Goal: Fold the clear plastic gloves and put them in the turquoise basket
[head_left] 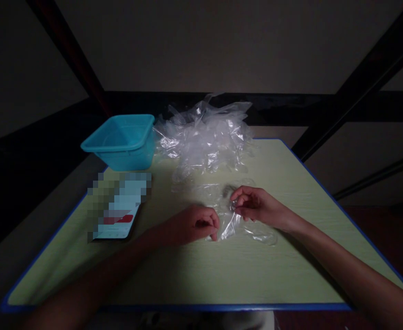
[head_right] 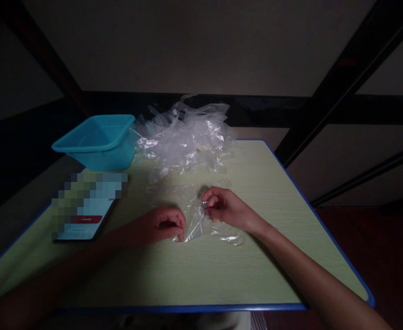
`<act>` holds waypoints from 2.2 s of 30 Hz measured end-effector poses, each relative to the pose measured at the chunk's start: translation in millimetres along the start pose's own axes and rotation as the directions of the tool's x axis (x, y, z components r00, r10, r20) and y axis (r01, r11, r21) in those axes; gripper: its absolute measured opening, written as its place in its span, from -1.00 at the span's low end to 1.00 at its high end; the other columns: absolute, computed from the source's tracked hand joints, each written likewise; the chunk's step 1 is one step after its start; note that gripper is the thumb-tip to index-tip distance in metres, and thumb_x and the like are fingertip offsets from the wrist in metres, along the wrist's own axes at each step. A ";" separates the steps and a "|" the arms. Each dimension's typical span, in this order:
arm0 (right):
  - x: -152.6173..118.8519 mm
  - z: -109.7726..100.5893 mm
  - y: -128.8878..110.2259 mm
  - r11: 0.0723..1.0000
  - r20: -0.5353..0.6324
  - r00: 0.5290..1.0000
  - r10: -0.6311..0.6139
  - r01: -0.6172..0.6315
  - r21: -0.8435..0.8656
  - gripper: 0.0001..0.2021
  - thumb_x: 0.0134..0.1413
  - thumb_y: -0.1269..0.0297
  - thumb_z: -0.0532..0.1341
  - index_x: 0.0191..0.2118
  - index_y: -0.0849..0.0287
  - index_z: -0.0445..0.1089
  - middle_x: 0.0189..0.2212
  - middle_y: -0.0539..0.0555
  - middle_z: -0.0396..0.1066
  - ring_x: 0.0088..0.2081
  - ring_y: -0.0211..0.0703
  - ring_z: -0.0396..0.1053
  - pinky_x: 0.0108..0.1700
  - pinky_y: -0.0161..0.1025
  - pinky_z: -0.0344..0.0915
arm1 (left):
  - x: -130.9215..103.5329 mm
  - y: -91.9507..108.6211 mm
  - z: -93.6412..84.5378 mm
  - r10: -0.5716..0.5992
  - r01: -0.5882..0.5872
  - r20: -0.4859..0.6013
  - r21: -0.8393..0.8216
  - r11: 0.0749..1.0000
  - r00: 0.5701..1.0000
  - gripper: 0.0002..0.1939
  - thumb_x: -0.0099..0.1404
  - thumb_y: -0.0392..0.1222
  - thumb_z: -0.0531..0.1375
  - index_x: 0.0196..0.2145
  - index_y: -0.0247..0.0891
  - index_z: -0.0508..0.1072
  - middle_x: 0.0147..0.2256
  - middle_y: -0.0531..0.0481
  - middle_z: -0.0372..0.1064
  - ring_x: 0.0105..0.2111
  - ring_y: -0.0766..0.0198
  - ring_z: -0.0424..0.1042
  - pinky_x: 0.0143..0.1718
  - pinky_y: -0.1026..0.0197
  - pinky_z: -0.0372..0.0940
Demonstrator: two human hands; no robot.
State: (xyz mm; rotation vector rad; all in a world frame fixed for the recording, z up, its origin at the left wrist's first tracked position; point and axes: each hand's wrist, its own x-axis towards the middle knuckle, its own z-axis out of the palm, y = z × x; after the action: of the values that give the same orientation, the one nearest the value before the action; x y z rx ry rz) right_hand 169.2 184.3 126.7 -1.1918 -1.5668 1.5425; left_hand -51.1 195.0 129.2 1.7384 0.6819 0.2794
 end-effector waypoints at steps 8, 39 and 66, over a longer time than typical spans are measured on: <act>-1.2 -1.4 0.1 0.992 -0.039 0.999 -0.012 0.007 -0.123 -0.80 -0.16 0.36 0.23 -0.34 0.18 0.23 -0.58 -0.14 0.21 -0.64 -0.40 0.17 -0.58 -0.34 0.10 | 1.1 -3.0 -0.4 0.036 -0.037 0.009 0.014 0.999 0.999 -0.94 0.13 -0.30 0.08 -0.40 -0.32 0.33 -0.51 0.01 0.43 -0.56 0.39 0.28 -0.54 0.36 0.07; -5.7 -5.7 -2.9 0.992 0.014 0.998 -0.064 0.065 -0.108 -0.82 -0.05 0.41 0.17 -0.25 0.17 0.23 -0.43 0.02 0.36 -0.43 -0.28 0.34 -0.39 -0.25 0.29 | -3.7 5.6 2.6 0.246 -0.257 0.078 0.334 0.907 0.966 -0.80 0.16 -0.41 0.10 -0.31 -0.32 0.50 -0.40 -0.01 0.46 -0.48 0.39 0.31 -0.42 0.37 0.16; -9.1 -2.1 -11.1 0.899 -0.028 0.984 -0.176 0.150 -0.412 -0.87 0.07 0.29 0.11 -0.23 0.18 0.27 -0.45 0.02 0.33 -0.41 -0.24 0.31 -0.38 -0.25 0.26 | -7.4 -8.0 15.6 0.352 -0.481 0.337 0.709 0.515 0.873 -0.32 0.31 0.11 0.00 0.24 -0.33 -0.03 0.26 -0.19 -0.09 0.26 0.09 -0.13 0.25 -0.01 -0.22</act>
State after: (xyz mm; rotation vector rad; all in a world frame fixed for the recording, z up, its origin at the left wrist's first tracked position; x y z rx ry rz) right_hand 172.8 178.0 139.2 -1.2739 -1.9542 1.0864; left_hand -51.2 179.3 118.4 2.7618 0.2315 0.1773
